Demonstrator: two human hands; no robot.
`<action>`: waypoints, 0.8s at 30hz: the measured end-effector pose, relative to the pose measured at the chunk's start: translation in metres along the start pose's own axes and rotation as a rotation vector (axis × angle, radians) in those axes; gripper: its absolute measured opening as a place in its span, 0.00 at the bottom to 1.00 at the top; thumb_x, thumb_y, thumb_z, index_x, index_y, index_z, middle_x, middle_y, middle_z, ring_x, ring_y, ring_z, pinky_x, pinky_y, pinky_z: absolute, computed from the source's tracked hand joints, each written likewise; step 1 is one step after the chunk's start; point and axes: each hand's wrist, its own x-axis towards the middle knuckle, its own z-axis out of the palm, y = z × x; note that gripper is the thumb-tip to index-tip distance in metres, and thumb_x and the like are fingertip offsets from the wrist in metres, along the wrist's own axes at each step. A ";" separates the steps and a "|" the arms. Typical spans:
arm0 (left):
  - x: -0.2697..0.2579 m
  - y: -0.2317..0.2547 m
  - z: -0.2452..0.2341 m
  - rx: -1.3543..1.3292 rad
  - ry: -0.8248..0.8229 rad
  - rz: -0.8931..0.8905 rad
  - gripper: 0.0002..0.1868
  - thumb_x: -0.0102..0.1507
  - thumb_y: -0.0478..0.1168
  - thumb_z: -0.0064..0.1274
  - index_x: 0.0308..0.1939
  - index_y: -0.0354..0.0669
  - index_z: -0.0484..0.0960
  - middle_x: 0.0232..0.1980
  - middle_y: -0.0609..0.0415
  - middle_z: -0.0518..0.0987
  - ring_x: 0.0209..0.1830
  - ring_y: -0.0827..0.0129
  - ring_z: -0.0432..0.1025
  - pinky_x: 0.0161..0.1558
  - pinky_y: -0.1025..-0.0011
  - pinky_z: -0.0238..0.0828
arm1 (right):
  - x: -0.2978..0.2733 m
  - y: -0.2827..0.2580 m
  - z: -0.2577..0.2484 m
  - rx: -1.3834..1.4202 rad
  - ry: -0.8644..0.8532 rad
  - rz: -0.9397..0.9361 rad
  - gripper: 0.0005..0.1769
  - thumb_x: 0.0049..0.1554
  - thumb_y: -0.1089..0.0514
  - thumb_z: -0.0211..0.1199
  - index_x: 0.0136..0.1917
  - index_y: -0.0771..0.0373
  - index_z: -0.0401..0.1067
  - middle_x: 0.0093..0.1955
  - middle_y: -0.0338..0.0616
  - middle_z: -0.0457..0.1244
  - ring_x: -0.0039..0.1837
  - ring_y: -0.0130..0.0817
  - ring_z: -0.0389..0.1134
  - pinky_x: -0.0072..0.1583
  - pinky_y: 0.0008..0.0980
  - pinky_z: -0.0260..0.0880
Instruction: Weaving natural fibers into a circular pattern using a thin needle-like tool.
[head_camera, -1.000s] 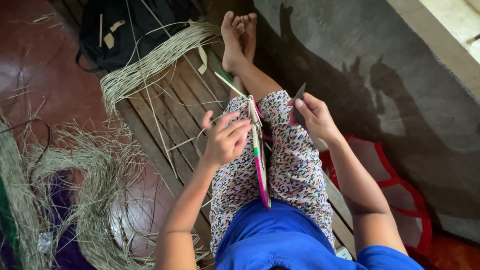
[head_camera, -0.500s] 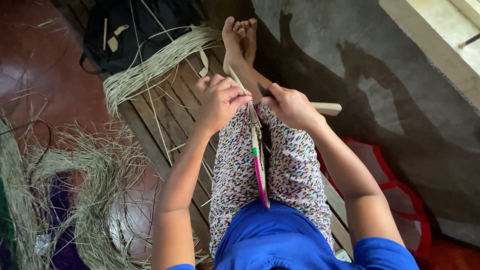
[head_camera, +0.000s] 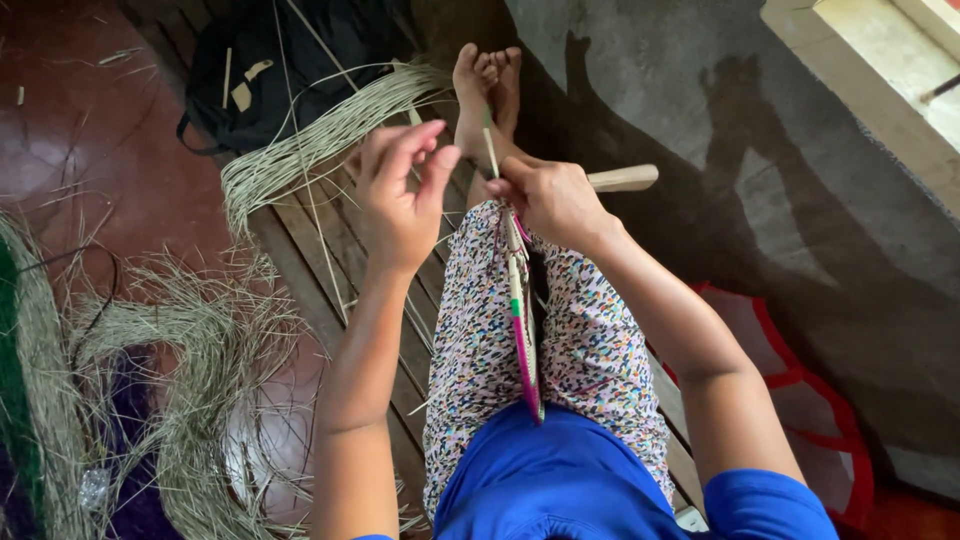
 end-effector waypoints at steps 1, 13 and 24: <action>-0.004 0.004 -0.001 -0.001 0.000 0.001 0.10 0.69 0.46 0.61 0.53 0.52 0.85 0.40 0.64 0.78 0.37 0.75 0.71 0.52 0.71 0.55 | 0.001 0.001 -0.002 -0.001 0.001 0.001 0.23 0.69 0.36 0.51 0.40 0.52 0.62 0.33 0.40 0.61 0.38 0.50 0.71 0.42 0.43 0.72; -0.026 0.031 0.032 -0.406 -0.228 -0.242 0.02 0.68 0.32 0.57 0.43 0.38 0.84 0.36 0.47 0.79 0.34 0.57 0.77 0.39 0.67 0.76 | 0.026 -0.019 -0.041 0.306 0.186 -0.069 0.15 0.68 0.47 0.59 0.48 0.59 0.69 0.36 0.47 0.64 0.38 0.55 0.70 0.40 0.44 0.71; -0.024 0.040 0.035 -0.351 -0.201 -0.263 0.03 0.68 0.32 0.54 0.40 0.39 0.82 0.32 0.46 0.78 0.32 0.52 0.78 0.37 0.61 0.77 | 0.021 -0.030 -0.051 0.560 0.151 -0.133 0.19 0.65 0.58 0.64 0.67 0.67 0.73 0.51 0.60 0.71 0.49 0.62 0.73 0.46 0.49 0.73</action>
